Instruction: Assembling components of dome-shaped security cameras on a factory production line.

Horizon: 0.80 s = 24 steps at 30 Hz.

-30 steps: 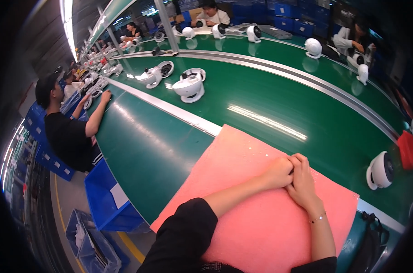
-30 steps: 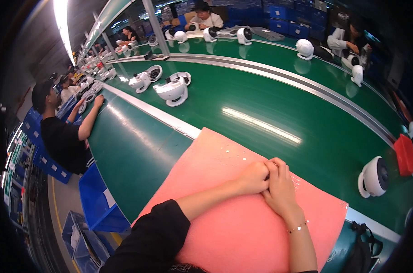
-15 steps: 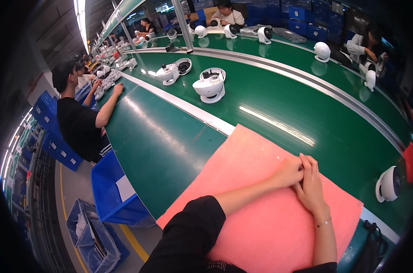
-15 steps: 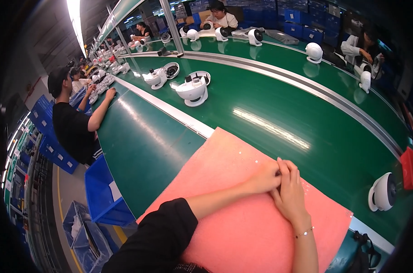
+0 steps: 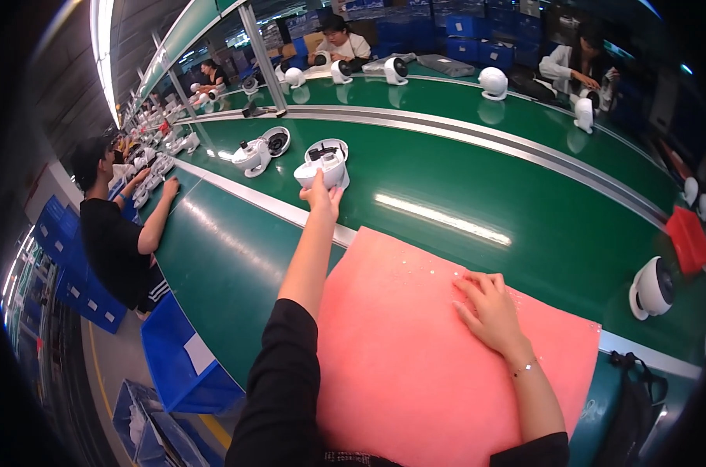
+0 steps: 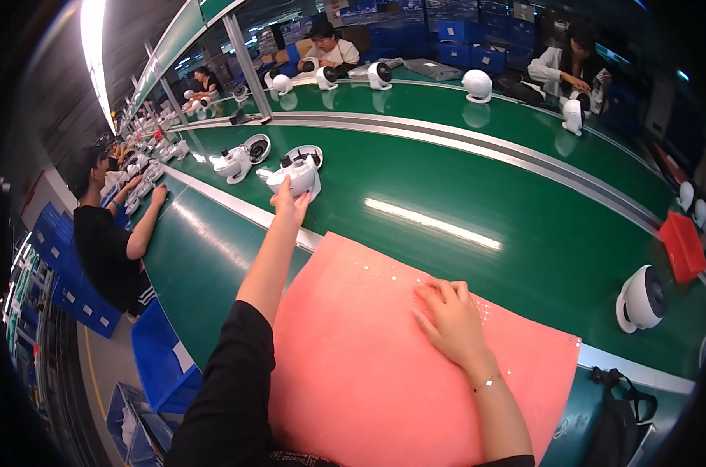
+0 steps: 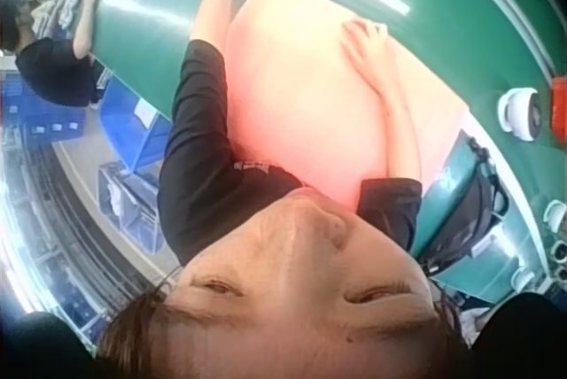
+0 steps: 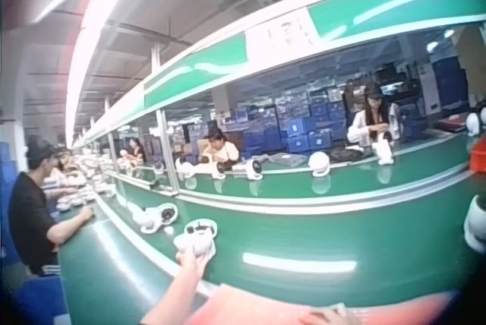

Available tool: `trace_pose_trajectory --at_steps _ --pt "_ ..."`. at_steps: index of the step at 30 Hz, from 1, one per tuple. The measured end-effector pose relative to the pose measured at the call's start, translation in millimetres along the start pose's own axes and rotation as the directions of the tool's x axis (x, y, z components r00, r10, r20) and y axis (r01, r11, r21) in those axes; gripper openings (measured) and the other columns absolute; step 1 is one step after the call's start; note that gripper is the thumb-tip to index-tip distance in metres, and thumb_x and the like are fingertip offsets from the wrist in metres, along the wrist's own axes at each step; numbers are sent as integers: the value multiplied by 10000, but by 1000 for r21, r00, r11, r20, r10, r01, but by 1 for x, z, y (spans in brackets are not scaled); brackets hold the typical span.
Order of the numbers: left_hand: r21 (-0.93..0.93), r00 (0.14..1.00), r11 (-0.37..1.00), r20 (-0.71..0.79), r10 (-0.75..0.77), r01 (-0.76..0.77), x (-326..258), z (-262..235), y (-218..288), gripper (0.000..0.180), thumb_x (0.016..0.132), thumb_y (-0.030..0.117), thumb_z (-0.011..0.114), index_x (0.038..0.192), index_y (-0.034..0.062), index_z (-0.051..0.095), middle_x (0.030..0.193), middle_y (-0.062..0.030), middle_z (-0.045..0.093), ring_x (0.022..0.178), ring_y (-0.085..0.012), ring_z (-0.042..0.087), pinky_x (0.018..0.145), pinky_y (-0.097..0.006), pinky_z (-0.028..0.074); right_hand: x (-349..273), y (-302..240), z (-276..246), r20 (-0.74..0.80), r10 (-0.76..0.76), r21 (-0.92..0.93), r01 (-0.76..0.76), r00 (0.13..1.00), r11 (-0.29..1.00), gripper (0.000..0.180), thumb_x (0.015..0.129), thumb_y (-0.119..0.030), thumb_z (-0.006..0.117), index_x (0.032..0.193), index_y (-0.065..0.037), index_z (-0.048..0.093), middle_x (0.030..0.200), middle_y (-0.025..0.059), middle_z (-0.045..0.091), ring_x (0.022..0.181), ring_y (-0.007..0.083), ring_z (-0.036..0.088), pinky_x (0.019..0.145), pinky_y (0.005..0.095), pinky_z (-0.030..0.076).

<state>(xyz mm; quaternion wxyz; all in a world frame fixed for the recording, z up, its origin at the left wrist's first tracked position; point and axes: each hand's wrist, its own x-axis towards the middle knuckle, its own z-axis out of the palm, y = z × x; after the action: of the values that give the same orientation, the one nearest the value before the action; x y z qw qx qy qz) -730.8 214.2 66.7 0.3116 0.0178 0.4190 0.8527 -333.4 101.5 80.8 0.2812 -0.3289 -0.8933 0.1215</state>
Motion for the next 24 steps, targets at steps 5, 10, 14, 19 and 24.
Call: trace_pose_trajectory --at_steps 5,10,14,19,24 --pt "25 992 994 -73 107 -106 15 -1 -15 722 710 217 710 1257 90 257 1184 -164 435 993 -304 542 783 -415 517 -4 9 1 -20 -24 -10 23 1000 1000 318 794 -225 612 1075 -77 594 1124 64 526 975 264 460 828 370 459" --pt "146 995 985 47 88 -93 -2 -15 12 573 734 286 625 1204 49 397 1085 -204 495 940 -313 571 736 -384 538 -5 11 1 15 -6 31 5 1000 999 318 795 -213 606 1084 -79 588 1131 59 522 974 263 463 820 366 466" --pt "397 978 914 206 5 -88 -52 -9 50 605 742 381 560 1216 37 404 1044 -293 524 871 -359 619 766 -356 531 -9 19 -4 -18 -19 75 20 1000 997 351 790 -190 614 1120 -80 567 1127 67 524 961 261 485 800 360 475" --pt "519 897 852 405 -179 -65 -110 -9 96 621 751 473 471 1183 28 435 1062 -283 515 882 -310 604 796 -339 503 -1 11 -26 -226 2 144 31 974 989 597 760 -113 646 1307 -114 407 1195 97 454 940 265 523 774 349 482" --pt "557 804 827 524 -280 -76 -176 -7 117 444 797 414 404 963 46 589 852 -84 644 720 -186 624 671 -332 518 4 -6 -48 -429 -81 6 93 900 996 808 648 -84 757 1344 -163 355 1291 158 288 1066 335 425 866 413 430"
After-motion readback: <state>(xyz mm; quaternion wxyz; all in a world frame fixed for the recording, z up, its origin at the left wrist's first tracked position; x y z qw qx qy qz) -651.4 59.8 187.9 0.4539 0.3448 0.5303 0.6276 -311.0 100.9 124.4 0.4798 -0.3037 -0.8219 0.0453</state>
